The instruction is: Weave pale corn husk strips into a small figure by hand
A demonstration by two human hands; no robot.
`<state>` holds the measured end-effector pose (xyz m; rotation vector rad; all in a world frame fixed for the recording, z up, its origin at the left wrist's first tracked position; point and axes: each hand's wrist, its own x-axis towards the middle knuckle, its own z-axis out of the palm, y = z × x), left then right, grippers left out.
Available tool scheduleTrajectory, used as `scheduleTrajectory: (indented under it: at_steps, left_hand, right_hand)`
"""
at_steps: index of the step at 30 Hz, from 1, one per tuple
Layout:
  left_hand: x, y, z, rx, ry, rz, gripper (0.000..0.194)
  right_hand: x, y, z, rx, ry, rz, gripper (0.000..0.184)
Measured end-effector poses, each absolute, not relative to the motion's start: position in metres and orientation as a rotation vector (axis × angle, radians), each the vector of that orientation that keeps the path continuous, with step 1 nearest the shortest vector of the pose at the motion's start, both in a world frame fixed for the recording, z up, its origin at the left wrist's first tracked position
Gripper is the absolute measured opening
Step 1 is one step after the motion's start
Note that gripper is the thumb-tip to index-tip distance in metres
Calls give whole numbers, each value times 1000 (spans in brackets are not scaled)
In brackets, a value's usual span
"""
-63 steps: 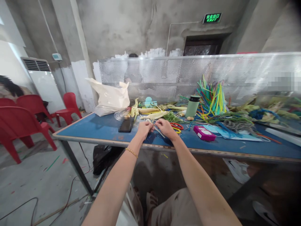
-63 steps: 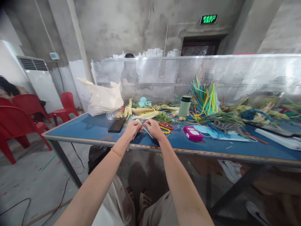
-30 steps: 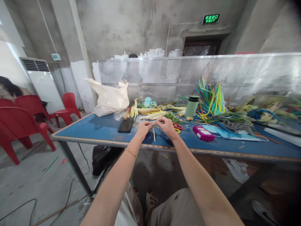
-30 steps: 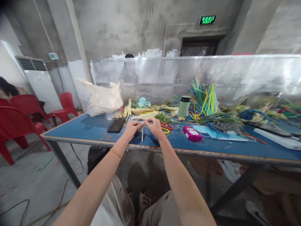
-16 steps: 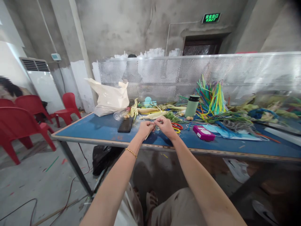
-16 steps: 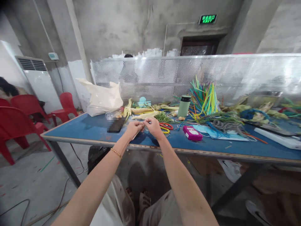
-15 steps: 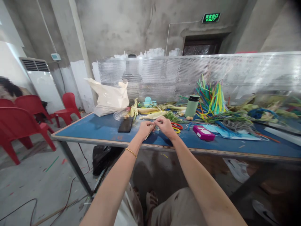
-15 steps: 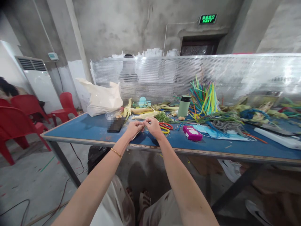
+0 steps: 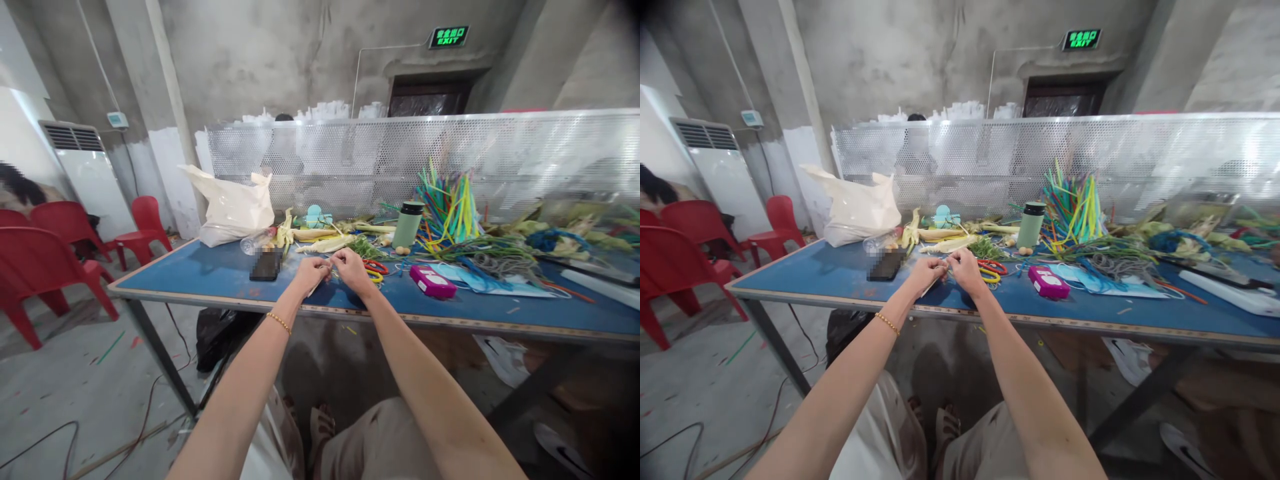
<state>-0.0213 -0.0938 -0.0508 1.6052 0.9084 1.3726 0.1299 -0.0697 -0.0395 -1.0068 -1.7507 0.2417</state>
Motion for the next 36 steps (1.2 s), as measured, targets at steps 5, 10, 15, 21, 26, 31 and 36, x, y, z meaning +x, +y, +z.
scheduleTrajectory:
  at_steps: [5, 10, 15, 21, 26, 31, 36]
  left_hand:
    - [-22, -95, -51, 1421, 873, 1357, 9]
    - [-25, -97, -48, 1248, 862, 1327, 20]
    - [-25, -98, -48, 1262, 882, 1338, 21]
    - [-25, -97, -50, 1324, 860, 1369, 24]
    - [-24, -95, -52, 1319, 856, 1402, 24]
    - [-24, -96, -51, 1351, 881, 1363, 24]
    - [-23, -99, -49, 1396, 912, 1327, 15]
  right_hand:
    - [131, -70, -38, -982, -1727, 296, 15]
    - [133, -69, -37, -969, -1668, 351, 19]
    - [133, -68, -36, -975, -1636, 414, 24]
    - [130, -72, -35, -932, -1654, 440, 25]
    - [128, -75, -34, -916, -1689, 449, 26]
    - [128, -75, -34, -911, -1714, 452, 24]
    - [129, -74, -37, -970, -1731, 436, 19]
